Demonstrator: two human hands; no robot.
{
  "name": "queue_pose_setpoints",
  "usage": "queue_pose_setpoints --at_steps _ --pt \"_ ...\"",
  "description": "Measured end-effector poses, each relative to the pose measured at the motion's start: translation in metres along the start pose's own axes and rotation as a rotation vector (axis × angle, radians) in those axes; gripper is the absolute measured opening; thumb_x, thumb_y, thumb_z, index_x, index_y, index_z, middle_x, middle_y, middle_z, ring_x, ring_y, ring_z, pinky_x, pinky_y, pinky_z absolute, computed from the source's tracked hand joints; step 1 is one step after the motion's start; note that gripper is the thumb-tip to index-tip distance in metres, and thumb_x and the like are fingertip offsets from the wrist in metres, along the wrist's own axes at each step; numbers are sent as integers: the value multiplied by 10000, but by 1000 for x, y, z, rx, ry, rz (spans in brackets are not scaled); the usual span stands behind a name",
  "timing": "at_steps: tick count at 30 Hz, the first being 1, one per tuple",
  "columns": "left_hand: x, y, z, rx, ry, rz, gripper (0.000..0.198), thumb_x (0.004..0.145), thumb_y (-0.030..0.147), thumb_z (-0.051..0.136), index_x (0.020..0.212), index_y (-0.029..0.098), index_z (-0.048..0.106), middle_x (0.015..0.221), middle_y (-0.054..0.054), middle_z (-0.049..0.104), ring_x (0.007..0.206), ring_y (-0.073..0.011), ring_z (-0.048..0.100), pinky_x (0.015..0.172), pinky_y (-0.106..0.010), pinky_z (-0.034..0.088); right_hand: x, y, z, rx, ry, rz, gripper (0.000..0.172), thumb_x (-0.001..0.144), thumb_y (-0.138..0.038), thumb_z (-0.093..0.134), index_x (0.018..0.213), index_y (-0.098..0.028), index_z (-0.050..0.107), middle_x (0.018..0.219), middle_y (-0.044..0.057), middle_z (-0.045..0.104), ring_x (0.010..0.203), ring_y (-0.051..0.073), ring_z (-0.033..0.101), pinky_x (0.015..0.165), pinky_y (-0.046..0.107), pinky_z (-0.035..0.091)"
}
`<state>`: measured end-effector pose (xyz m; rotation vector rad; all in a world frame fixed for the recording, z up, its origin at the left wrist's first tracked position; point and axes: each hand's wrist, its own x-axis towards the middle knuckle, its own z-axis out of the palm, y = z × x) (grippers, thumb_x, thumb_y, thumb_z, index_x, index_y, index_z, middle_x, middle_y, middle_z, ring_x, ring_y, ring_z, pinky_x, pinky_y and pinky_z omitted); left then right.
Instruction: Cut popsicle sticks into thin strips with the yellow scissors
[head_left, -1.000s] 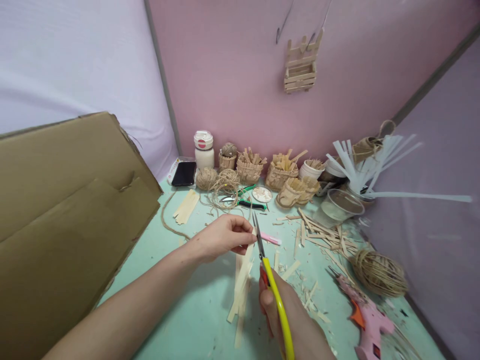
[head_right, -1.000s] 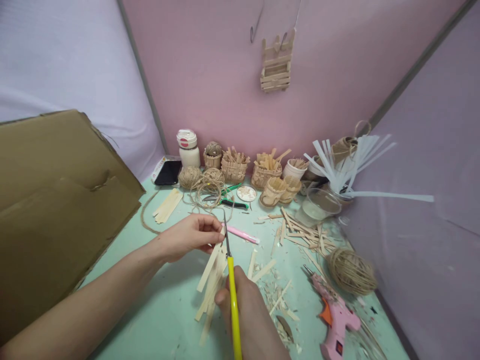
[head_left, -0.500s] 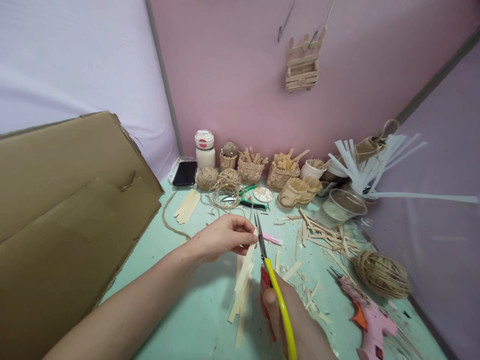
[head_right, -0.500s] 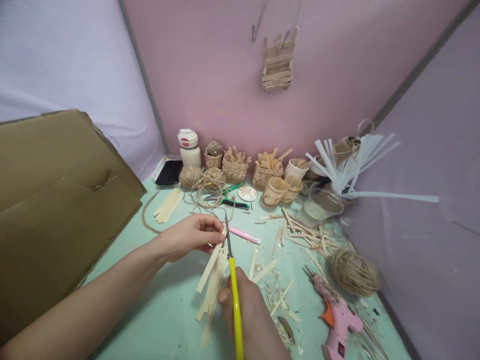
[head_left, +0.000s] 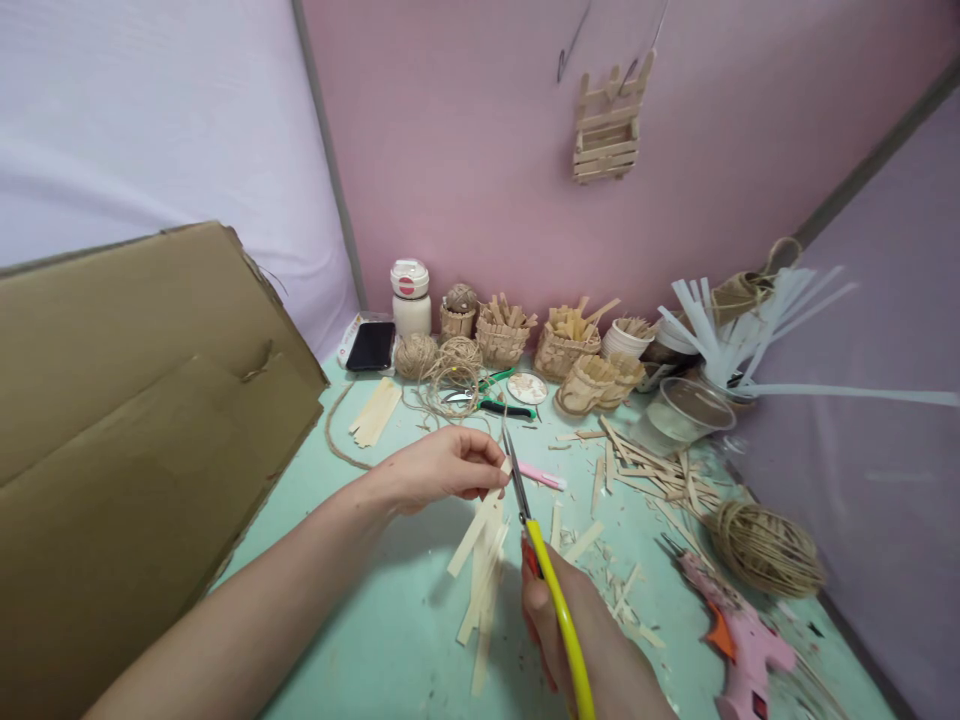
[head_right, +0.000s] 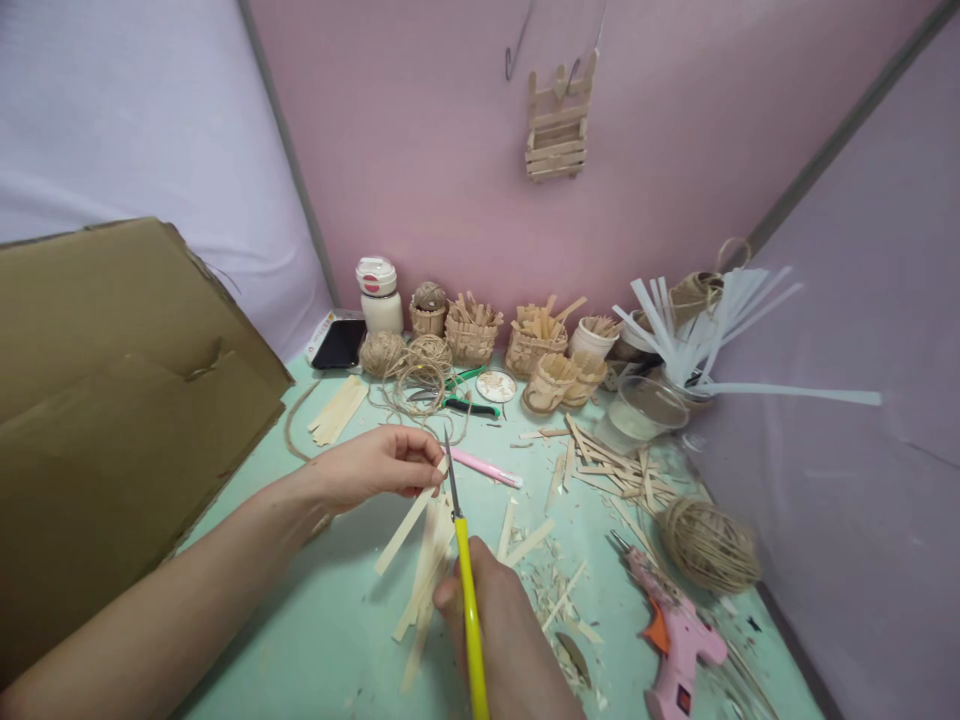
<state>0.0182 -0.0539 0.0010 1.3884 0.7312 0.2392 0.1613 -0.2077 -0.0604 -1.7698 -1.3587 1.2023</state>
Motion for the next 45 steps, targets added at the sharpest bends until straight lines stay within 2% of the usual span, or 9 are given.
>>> queue_pose_setpoints --at_steps 5,9,12,20,26,31,36,42,45 --pt "-1 2 -1 -2 -17 4 143 698 266 658 764 162 584 682 21 591 609 -73 476 594 -210 371 0 -5 1 -33 11 -6 724 658 -908 176 719 -224 403 494 -28 435 410 108 343 398 240 228" --pt "-2 3 -2 16 -27 11 150 696 275 655 765 162 586 683 22 579 614 -78 470 592 -214 362 0 -11 5 -86 83 -16 779 578 -950 101 680 -214 337 549 -32 393 466 101 321 441 230 201" --pt "-3 4 -4 40 -37 22 153 701 284 648 777 163 595 685 25 566 614 -79 464 589 -215 354 0 -14 6 -77 102 31 797 548 -957 60 683 -216 322 551 -29 396 464 100 313 439 229 200" --pt "-4 7 -5 104 -43 21 143 725 283 621 798 161 615 677 24 546 627 -84 456 586 -214 340 0 -9 4 -91 58 8 724 622 -929 107 675 -230 288 513 -25 398 458 115 313 441 251 166" --pt "-6 10 -5 133 -28 9 146 734 281 612 806 154 610 675 20 562 607 -79 432 569 -214 331 0 -5 4 -79 52 2 703 640 -921 155 675 -235 306 481 -40 382 439 113 299 422 244 186" --pt "-7 12 -6 170 -34 25 176 756 326 600 818 161 605 656 34 546 602 -79 444 584 -212 336 3 -2 4 -60 124 -17 623 720 -852 260 692 -233 328 502 -37 403 450 112 326 413 228 215" --pt "-8 12 -4 152 -48 55 203 793 369 556 850 175 564 650 40 537 604 -92 482 590 -219 361 0 0 3 30 104 71 592 745 -819 294 724 -230 352 522 -50 397 408 91 291 376 216 247" --pt "-6 12 0 278 93 25 253 792 396 532 921 184 581 670 34 536 602 -102 483 565 -220 360 -10 -10 -7 75 55 4 530 831 -727 321 812 -216 462 616 -19 481 469 108 388 425 216 335" --pt "-6 12 0 295 78 82 258 774 400 561 900 177 587 710 29 538 604 -95 466 567 -220 361 -9 -8 -8 71 68 9 589 792 -776 316 812 -212 484 618 -8 502 452 107 391 422 225 340"
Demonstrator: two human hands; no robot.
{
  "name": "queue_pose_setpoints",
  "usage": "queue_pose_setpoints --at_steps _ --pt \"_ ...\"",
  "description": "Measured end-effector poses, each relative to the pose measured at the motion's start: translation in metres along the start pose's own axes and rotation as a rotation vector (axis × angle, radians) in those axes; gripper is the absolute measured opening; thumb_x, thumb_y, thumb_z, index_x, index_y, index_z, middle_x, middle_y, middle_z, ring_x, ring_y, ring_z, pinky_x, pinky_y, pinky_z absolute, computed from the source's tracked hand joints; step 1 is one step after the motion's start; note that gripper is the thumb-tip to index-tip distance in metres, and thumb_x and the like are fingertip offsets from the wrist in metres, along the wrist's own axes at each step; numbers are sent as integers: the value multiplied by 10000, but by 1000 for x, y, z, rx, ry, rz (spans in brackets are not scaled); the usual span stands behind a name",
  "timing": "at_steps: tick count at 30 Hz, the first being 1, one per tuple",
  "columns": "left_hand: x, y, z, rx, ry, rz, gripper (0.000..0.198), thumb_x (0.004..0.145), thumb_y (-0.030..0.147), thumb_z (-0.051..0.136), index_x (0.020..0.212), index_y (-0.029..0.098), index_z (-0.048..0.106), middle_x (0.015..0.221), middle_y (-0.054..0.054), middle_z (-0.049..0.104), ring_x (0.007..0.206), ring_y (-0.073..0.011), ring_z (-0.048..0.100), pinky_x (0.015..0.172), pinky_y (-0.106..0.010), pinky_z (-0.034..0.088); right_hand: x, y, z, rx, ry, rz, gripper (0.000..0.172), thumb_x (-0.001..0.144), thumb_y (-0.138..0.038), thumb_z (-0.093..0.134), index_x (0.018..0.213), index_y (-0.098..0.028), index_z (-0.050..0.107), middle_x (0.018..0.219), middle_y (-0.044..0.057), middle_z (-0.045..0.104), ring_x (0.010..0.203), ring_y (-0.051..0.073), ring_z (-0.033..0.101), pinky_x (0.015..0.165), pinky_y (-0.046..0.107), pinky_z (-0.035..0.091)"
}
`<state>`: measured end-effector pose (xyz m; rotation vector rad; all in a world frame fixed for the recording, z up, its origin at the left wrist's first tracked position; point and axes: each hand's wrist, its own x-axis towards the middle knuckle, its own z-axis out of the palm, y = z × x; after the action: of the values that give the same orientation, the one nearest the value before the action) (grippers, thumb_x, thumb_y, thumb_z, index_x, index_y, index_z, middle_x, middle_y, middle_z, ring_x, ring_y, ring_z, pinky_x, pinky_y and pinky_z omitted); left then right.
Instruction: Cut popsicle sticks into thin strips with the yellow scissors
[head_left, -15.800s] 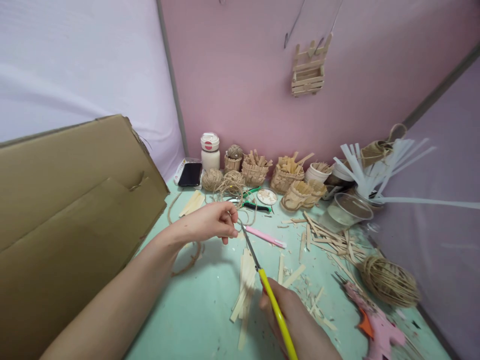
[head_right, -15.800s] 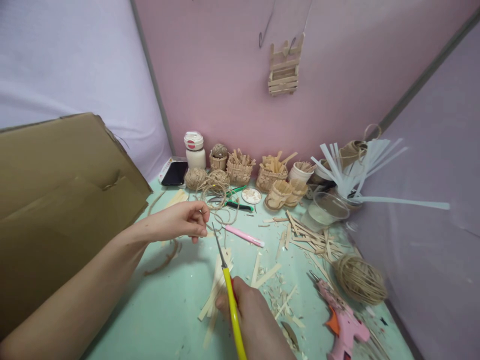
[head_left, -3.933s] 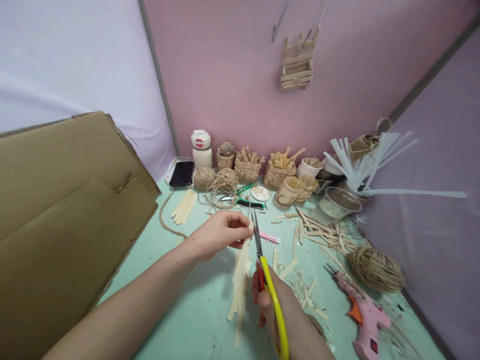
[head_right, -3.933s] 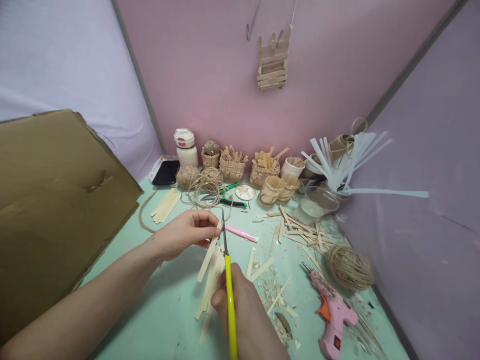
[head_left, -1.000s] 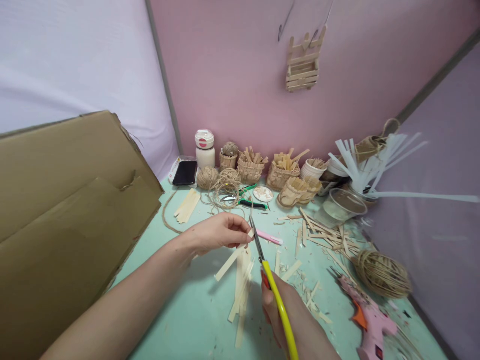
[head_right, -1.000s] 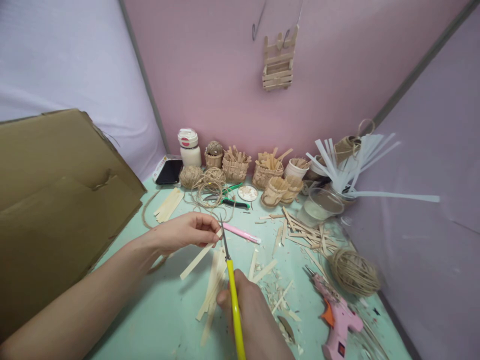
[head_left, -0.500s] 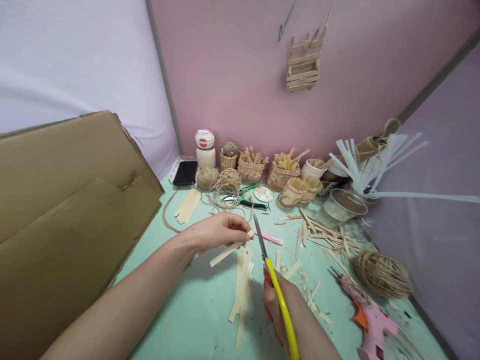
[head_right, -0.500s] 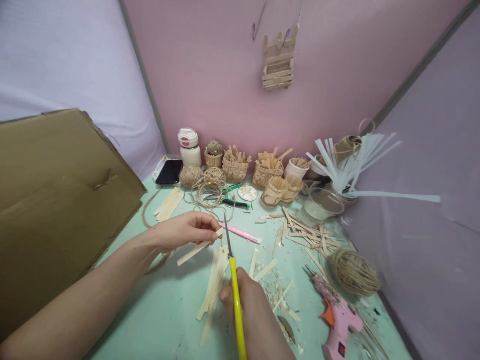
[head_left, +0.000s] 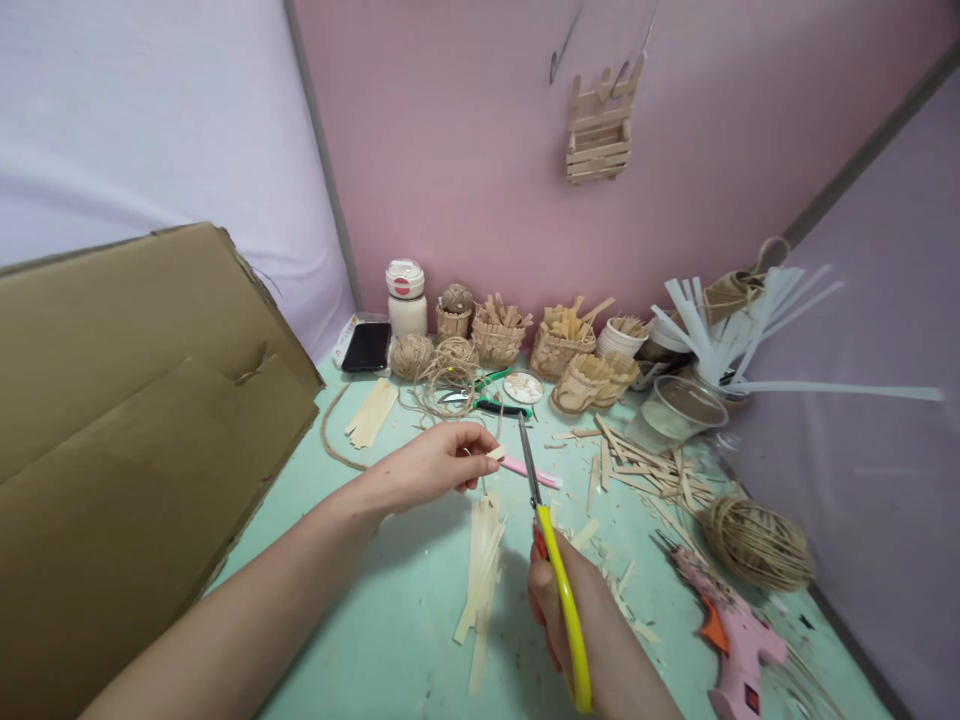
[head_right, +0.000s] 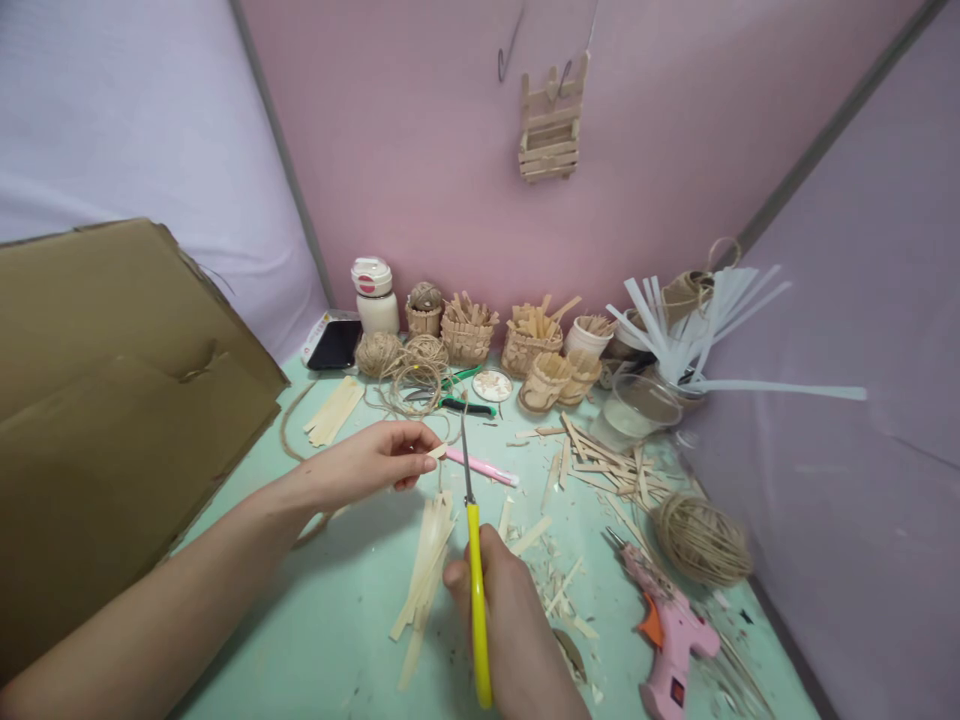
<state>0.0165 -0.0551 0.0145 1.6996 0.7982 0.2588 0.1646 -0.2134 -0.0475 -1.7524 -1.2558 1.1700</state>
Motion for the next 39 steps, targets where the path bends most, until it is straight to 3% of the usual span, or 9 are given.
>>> queue_pose_setpoints --at_steps 6,9,13,17,26,34,39 --pt "-2 4 0 7 21 19 239 774 379 562 892 173 592 647 40 506 570 -91 436 543 -218 346 10 16 11 2 24 60 732 657 -903 237 803 -221 460 537 -28 417 374 97 295 337 241 245" --pt "-3 7 2 4 46 17 245 793 399 531 855 172 600 621 37 505 568 -96 447 545 -223 352 12 19 14 4 47 42 728 662 -901 221 796 -223 448 554 -20 421 407 110 323 351 241 248" --pt "-1 7 3 -47 87 -29 300 811 440 503 740 160 587 676 11 529 617 -102 486 542 -216 350 11 15 12 -3 81 -8 652 724 -842 282 799 -218 456 603 -8 459 495 134 401 424 241 311" --pt "1 3 3 20 171 16 324 803 458 519 810 167 661 698 14 532 614 -101 438 536 -216 319 7 10 8 -83 94 -88 498 816 -704 372 831 -212 448 674 -2 493 553 139 433 508 250 348" --pt "3 0 10 -199 124 23 175 716 296 638 804 146 647 596 39 502 561 -81 405 527 -214 293 2 -1 6 -81 6 -110 463 838 -668 357 885 -213 425 765 14 542 642 166 496 605 274 373" --pt "4 0 18 -349 107 -78 170 691 279 673 774 156 590 672 28 547 637 -81 506 603 -218 439 4 9 7 -75 0 -146 470 842 -665 387 852 -208 494 761 25 545 657 177 489 595 283 401" --pt "5 -2 22 -347 127 -100 159 697 267 660 774 158 573 662 37 534 634 -78 516 588 -209 456 7 17 9 -60 9 -166 534 815 -719 381 870 -205 514 782 39 552 676 186 498 601 293 418"
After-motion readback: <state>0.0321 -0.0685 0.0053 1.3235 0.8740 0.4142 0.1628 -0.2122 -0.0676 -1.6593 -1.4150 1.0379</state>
